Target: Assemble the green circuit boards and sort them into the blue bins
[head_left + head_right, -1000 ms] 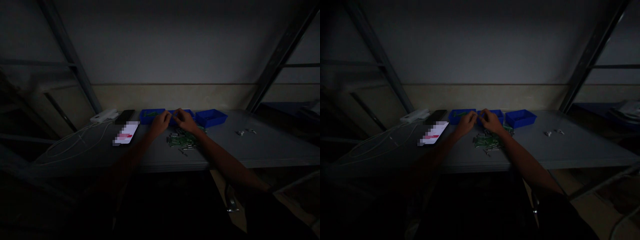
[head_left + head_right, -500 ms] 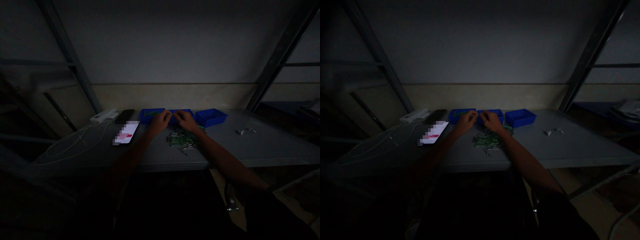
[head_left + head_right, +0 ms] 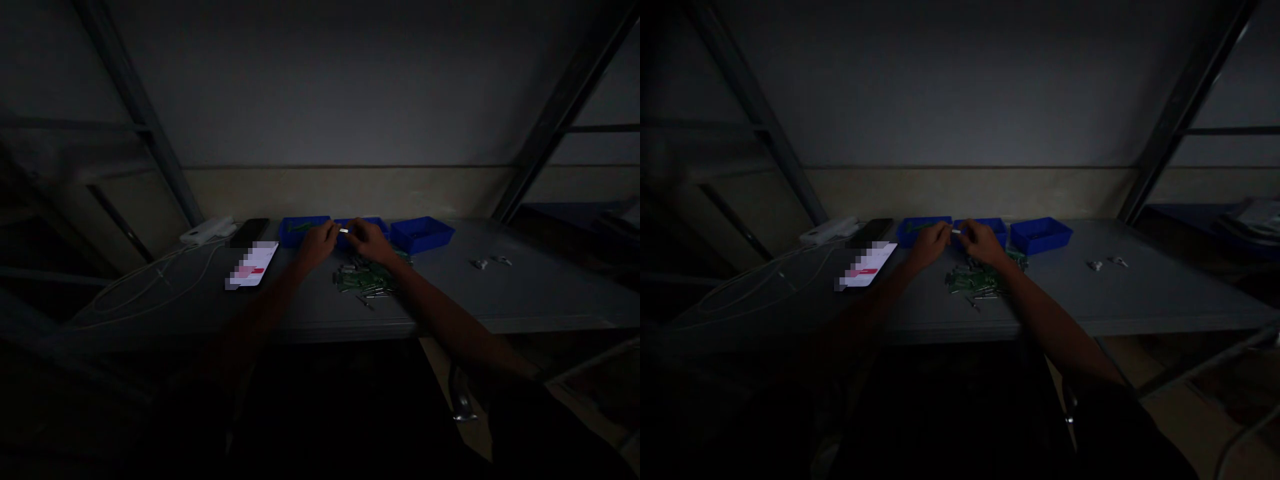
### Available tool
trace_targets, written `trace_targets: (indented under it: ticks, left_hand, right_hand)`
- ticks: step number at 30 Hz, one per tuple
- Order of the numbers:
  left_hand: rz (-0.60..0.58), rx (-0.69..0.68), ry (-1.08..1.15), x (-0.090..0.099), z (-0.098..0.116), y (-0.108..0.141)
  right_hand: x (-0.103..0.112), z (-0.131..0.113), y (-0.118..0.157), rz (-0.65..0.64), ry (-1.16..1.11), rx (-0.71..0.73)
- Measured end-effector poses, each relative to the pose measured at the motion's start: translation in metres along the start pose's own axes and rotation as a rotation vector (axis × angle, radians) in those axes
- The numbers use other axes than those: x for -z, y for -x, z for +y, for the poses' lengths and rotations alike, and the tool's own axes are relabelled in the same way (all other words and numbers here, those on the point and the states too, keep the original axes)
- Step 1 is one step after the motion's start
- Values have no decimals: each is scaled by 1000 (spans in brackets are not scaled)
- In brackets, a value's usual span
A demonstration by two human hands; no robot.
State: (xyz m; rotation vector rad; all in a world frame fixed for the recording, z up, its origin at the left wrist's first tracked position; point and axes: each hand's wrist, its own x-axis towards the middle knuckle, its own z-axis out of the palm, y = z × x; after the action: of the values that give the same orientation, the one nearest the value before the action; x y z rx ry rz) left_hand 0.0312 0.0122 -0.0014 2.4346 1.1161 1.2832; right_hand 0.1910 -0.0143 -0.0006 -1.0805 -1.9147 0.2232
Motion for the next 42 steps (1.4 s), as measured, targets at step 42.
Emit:
trace_targets:
  ticks: [42]
  left_hand:
    - [-19,-4,60,-2,1,3]
  right_hand:
    - [-1,0,-1,10,106,-14]
